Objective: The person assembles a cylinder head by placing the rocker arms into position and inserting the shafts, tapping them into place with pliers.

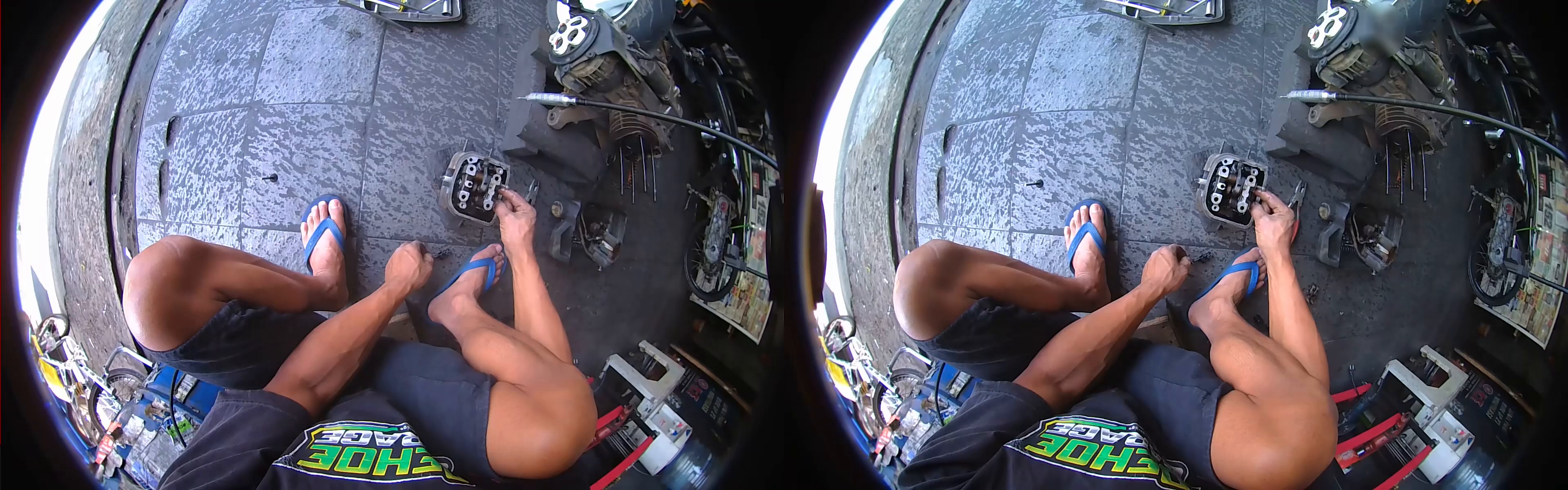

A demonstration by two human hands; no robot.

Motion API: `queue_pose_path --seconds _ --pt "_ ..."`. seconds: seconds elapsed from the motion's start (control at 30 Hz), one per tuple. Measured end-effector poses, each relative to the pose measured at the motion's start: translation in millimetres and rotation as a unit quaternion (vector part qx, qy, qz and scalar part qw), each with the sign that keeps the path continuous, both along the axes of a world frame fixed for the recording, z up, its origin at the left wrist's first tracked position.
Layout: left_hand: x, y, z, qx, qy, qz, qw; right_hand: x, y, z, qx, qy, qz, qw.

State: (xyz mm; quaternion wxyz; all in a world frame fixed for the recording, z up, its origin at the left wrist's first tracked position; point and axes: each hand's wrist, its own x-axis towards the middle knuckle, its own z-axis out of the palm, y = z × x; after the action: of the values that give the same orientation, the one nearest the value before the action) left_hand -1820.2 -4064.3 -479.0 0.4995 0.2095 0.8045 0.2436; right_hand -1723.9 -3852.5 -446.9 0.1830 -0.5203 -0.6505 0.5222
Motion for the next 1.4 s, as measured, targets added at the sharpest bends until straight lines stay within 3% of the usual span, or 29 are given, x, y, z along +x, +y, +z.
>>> queue_pose_path --seconds 0.13,0.47,1.2,1.4 --pt "-1.2 0.2 0.2 -0.008 0.001 0.006 1.000 -0.8 -6.1 -1.9 0.014 0.065 -0.021 0.998" --pt "-2.9 -0.4 -0.3 -0.011 -0.002 0.002 1.000 0.9 -3.0 6.5 -0.119 0.017 -0.075 0.990" --pt "0.0 -1.1 -2.0 -0.007 -0.002 0.005 1.000 10.3 -7.3 1.2 -0.026 -0.005 0.016 1.000" --pt "-1.3 -1.5 -2.5 -0.003 0.010 0.000 1.000 0.3 -0.5 3.3 -0.001 -0.114 -0.020 0.993"
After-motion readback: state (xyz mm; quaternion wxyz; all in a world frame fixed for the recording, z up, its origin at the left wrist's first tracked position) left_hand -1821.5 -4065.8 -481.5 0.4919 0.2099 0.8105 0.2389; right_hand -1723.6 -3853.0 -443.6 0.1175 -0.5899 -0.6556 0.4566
